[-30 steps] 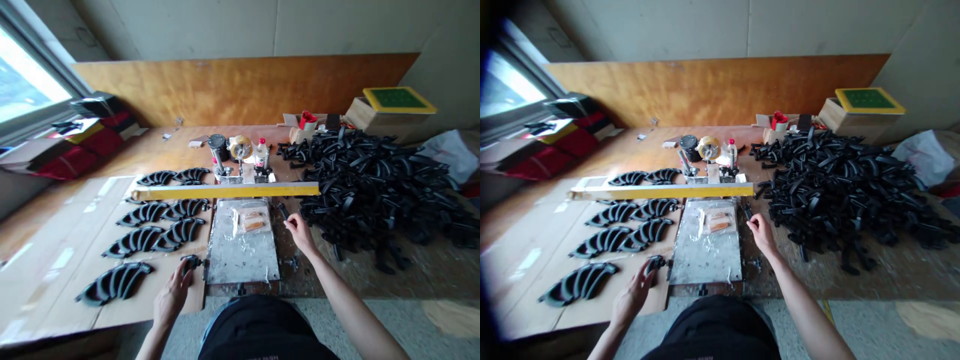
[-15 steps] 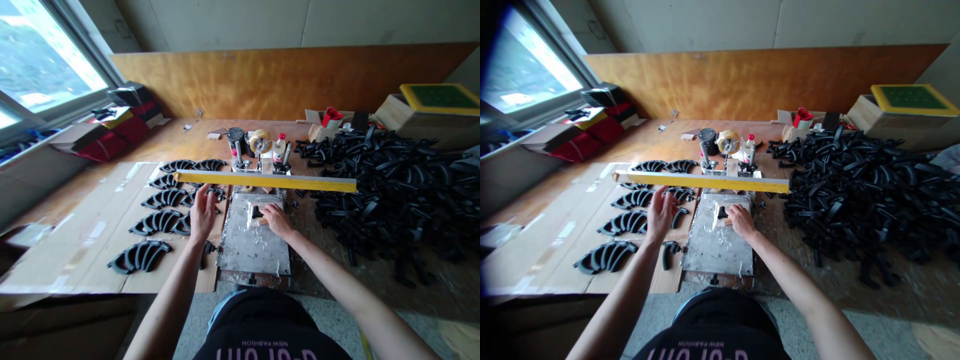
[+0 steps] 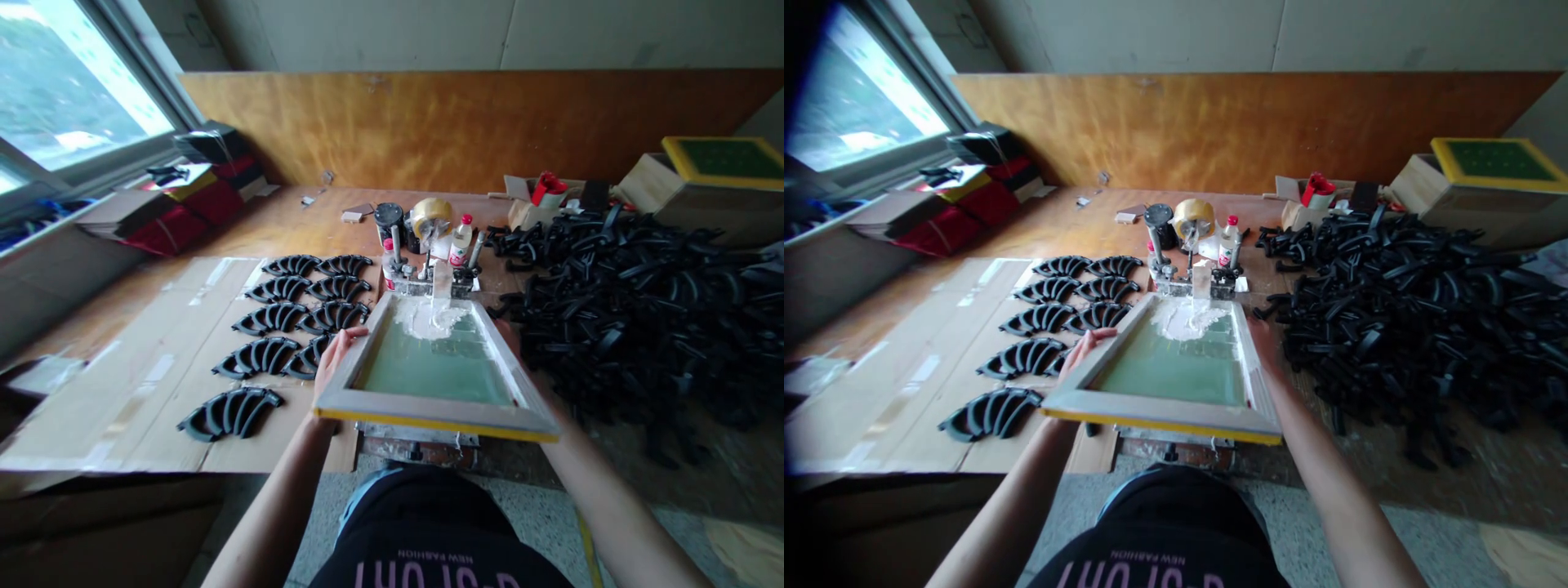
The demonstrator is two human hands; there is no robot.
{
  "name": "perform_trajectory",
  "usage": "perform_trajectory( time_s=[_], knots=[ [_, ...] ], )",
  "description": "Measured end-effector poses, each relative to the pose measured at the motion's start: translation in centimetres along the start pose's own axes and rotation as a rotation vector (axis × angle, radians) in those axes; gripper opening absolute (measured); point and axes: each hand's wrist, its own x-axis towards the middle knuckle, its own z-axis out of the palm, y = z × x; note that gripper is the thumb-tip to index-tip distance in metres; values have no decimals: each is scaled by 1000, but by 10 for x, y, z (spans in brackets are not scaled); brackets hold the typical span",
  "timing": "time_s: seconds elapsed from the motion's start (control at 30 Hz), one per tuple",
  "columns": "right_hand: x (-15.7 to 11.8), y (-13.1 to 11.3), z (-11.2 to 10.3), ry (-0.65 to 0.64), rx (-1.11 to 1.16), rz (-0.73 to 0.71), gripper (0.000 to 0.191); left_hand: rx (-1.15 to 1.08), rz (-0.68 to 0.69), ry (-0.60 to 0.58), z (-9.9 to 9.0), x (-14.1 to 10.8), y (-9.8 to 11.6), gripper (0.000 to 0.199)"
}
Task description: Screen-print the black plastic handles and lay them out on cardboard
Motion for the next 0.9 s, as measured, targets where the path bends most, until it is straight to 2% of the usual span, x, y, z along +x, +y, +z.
perform_trajectory(
  time_s=[0.07, 0.1, 0.2, 0.23, 0.3, 0.37, 0.43, 0.5, 0.63, 0.73, 0.8, 0.9],
  knots=[
    [16, 4, -13, 56, -4, 93, 33, 59, -144, -79, -7, -11, -19, 54],
    [25, 0, -16, 91, -1, 83, 33, 71, -202, -111, -9, -15, -30, 56],
    [53, -31, -14, 124, 12, -94, 51, 49, -318, -167, -7, -18, -69, 75],
    [61, -43, -10, 84, 4, -175, 52, 54, -330, -174, -6, -17, -81, 80],
    [73, -63, 1, -42, -33, -276, 39, 84, -328, -171, -3, -14, -102, 81],
    [77, -74, 12, -183, -83, -285, 21, 117, -315, -161, -1, -12, -115, 77],
    [71, -81, 20, -279, -130, -251, 10, 140, -306, -150, -1, -10, -122, 74],
    [57, -86, 23, -320, -148, -263, 5, 159, -302, -140, -3, -10, -126, 73],
    [22, -92, 7, -403, -47, -530, 11, 182, -305, -135, -4, -12, -130, 70],
    [13, -91, -10, -501, 73, -719, 15, 193, -316, -122, -3, -12, -130, 69],
    [17, -89, -14, -542, 128, -731, 13, 183, -311, -108, -3, -12, -129, 67],
    [20, -88, -9, -451, 133, -610, 14, 158, -308, -93, -3, -12, -124, 67]
  ],
)
